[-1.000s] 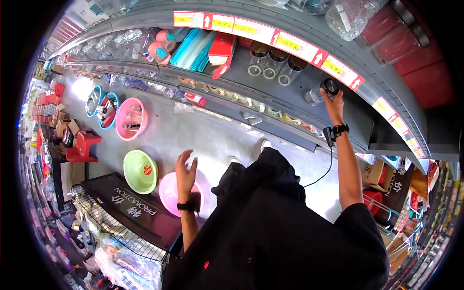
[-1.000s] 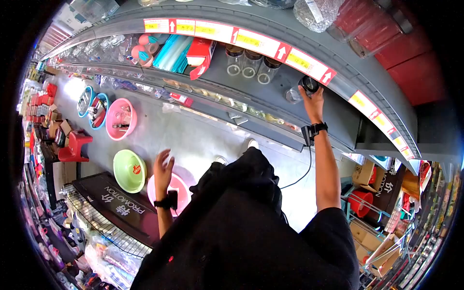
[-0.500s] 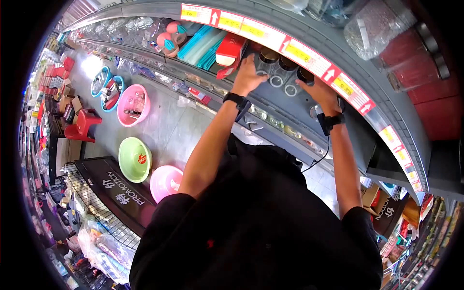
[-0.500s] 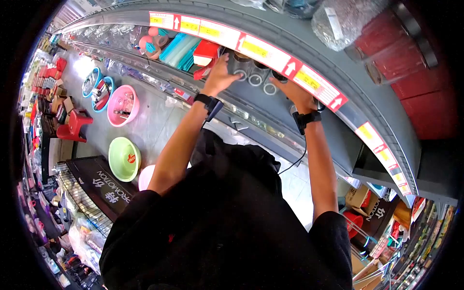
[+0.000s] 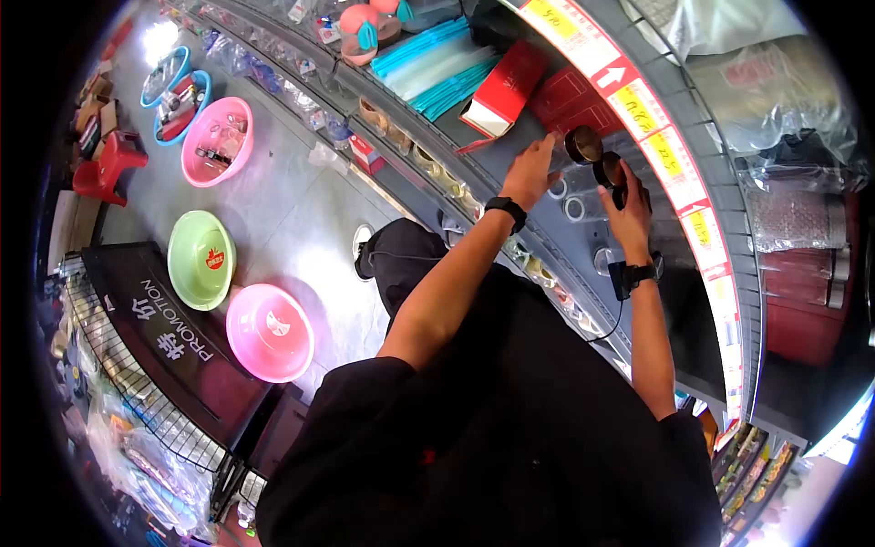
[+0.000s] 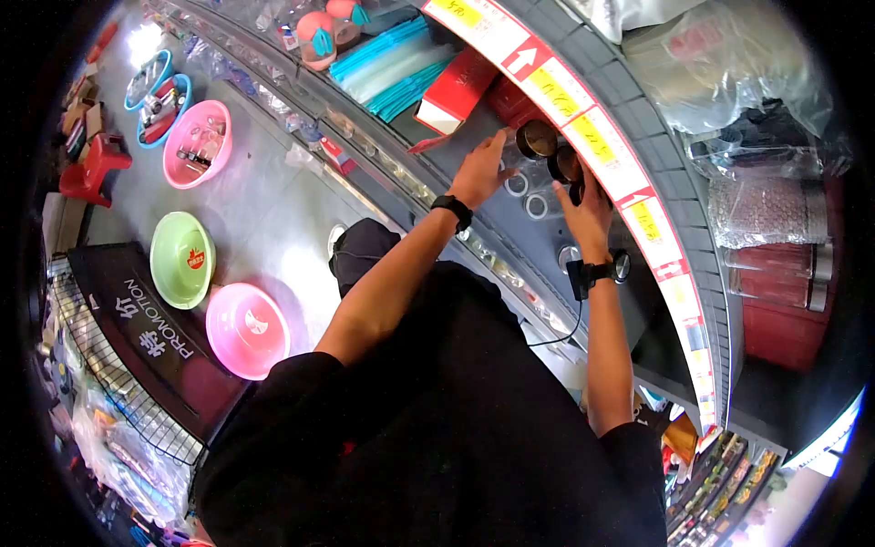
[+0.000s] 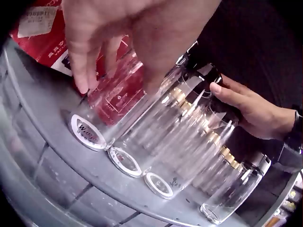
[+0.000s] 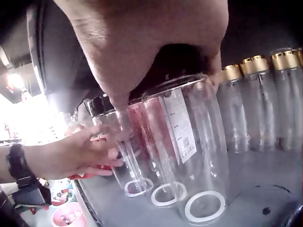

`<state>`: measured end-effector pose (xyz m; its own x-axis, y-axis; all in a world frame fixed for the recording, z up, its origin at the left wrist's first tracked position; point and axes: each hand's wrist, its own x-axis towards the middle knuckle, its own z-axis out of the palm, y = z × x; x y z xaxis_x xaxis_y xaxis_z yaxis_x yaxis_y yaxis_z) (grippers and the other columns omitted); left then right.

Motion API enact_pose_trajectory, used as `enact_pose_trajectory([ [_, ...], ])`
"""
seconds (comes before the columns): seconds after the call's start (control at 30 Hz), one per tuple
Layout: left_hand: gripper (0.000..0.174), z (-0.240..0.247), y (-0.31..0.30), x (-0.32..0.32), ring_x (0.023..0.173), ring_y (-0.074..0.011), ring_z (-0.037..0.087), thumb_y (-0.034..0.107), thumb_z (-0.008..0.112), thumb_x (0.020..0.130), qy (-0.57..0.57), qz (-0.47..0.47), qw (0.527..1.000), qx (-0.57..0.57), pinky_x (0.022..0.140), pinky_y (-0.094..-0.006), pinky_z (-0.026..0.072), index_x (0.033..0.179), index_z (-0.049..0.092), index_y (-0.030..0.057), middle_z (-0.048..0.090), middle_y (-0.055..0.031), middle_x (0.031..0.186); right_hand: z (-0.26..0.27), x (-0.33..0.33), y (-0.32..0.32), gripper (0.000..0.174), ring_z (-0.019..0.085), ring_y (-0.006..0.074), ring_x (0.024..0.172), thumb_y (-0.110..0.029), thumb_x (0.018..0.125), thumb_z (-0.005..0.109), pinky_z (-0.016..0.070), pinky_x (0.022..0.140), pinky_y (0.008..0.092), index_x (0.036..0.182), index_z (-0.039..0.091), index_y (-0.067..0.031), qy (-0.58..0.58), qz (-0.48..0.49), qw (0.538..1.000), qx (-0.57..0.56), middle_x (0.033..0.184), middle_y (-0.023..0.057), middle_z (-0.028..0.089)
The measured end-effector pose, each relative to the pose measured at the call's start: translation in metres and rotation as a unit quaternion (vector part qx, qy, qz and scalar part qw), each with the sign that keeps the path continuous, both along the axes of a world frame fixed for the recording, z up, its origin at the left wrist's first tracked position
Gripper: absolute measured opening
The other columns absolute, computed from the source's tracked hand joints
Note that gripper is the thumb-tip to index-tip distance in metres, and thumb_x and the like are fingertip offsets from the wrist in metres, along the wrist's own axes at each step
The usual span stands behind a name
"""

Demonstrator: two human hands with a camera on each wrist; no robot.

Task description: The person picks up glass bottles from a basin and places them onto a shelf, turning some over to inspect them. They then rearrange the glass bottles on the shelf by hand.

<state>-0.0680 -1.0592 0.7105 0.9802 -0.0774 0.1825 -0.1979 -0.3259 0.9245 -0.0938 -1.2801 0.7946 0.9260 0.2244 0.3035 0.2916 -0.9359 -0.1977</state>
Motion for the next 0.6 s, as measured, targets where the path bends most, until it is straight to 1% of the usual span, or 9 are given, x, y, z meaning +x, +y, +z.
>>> enact_pose_trajectory([
  [0.13, 0.07, -0.008, 0.005, 0.013, 0.118, -0.0448, 0.058, 0.011, 0.079, 0.082, -0.018, -0.028, 0.999, -0.016, 0.097, -0.0484, 0.0494, 0.142, 0.043, 0.0068, 0.061, -0.024, 0.131, 0.005, 0.005, 0.007, 0.068, 0.057, 0.0373, 0.124, -0.035, 0.09, 0.075, 0.0463, 0.103, 0.0452, 0.149, 0.047, -0.018, 0.01, -0.009, 1.0, 0.016, 0.137, 0.0156, 0.06],
  [0.23, 0.068, -0.013, 0.007, 0.026, 0.117, -0.0453, 0.059, 0.011, 0.079, 0.082, -0.043, -0.024, 0.998, -0.027, 0.096, -0.049, 0.0495, 0.141, 0.044, 0.0057, 0.061, -0.025, 0.129, 0.003, 0.009, 0.015, 0.068, 0.057, 0.0362, 0.124, -0.037, 0.09, 0.075, 0.0469, 0.103, 0.0445, 0.148, 0.048, -0.0182, 0.007, -0.046, 0.999, -0.013, 0.137, 0.0144, 0.06],
  [0.33, 0.067, -0.018, 0.011, 0.048, 0.116, -0.0461, 0.059, 0.011, 0.079, 0.082, -0.016, -0.031, 0.999, -0.021, 0.094, -0.0496, 0.0498, 0.139, 0.044, 0.0039, 0.061, -0.0264, 0.128, 0.001, 0.018, 0.024, 0.066, 0.057, 0.0352, 0.124, -0.039, 0.09, 0.075, 0.0473, 0.103, 0.0435, 0.147, 0.049, -0.0183, 0.019, -0.045, 0.998, -0.046, 0.137, 0.013, 0.06],
  [0.43, 0.062, -0.019, 0.02, 0.061, 0.111, -0.0477, 0.06, 0.009, 0.079, 0.081, -0.071, -0.023, 0.997, -0.01, 0.091, -0.0512, 0.0509, 0.133, 0.045, 0.0036, 0.061, -0.0283, 0.118, -0.001, 0.02, 0.032, 0.066, 0.058, 0.0348, 0.124, -0.038, 0.089, 0.076, 0.0478, 0.103, 0.0424, 0.147, 0.05, -0.0176, 0.017, -0.017, 0.999, -0.021, 0.137, 0.0122, 0.06],
  [0.47, 0.062, -0.018, 0.022, 0.064, 0.111, -0.0483, 0.059, 0.008, 0.079, 0.08, -0.059, -0.031, 0.998, 0.002, 0.091, -0.0511, 0.0509, 0.132, 0.045, 0.0016, 0.06, -0.0296, 0.118, -0.001, 0.018, 0.034, 0.065, 0.059, 0.035, 0.123, -0.035, 0.089, 0.077, 0.0484, 0.102, 0.0421, 0.145, 0.052, -0.0167, 0.009, -0.015, 1.0, -0.021, 0.137, 0.0125, 0.06],
  [0.57, 0.067, -0.024, 0.024, 0.067, 0.111, -0.0488, 0.059, 0.008, 0.079, 0.08, -0.072, -0.038, 0.997, 0.004, 0.09, -0.0513, 0.0509, 0.135, 0.043, 0.0004, 0.059, -0.0298, 0.121, -0.002, 0.01, 0.028, 0.064, 0.06, 0.0344, 0.122, -0.035, 0.088, 0.078, 0.0494, 0.101, 0.0424, 0.144, 0.054, -0.0158, 0.005, -0.039, 0.999, -0.004, 0.135, 0.0129, 0.062],
  [0.6, 0.068, -0.025, 0.024, 0.069, 0.115, -0.0476, 0.057, 0.007, 0.079, 0.08, -0.07, -0.038, 0.997, 0.005, 0.093, -0.05, 0.0502, 0.136, 0.042, -0.0002, 0.059, -0.0293, 0.124, -0.004, 0.011, 0.023, 0.064, 0.06, 0.0341, 0.122, -0.035, 0.087, 0.079, 0.0496, 0.101, 0.0426, 0.143, 0.054, -0.0154, 0.012, -0.052, 0.999, -0.006, 0.134, 0.013, 0.062],
])
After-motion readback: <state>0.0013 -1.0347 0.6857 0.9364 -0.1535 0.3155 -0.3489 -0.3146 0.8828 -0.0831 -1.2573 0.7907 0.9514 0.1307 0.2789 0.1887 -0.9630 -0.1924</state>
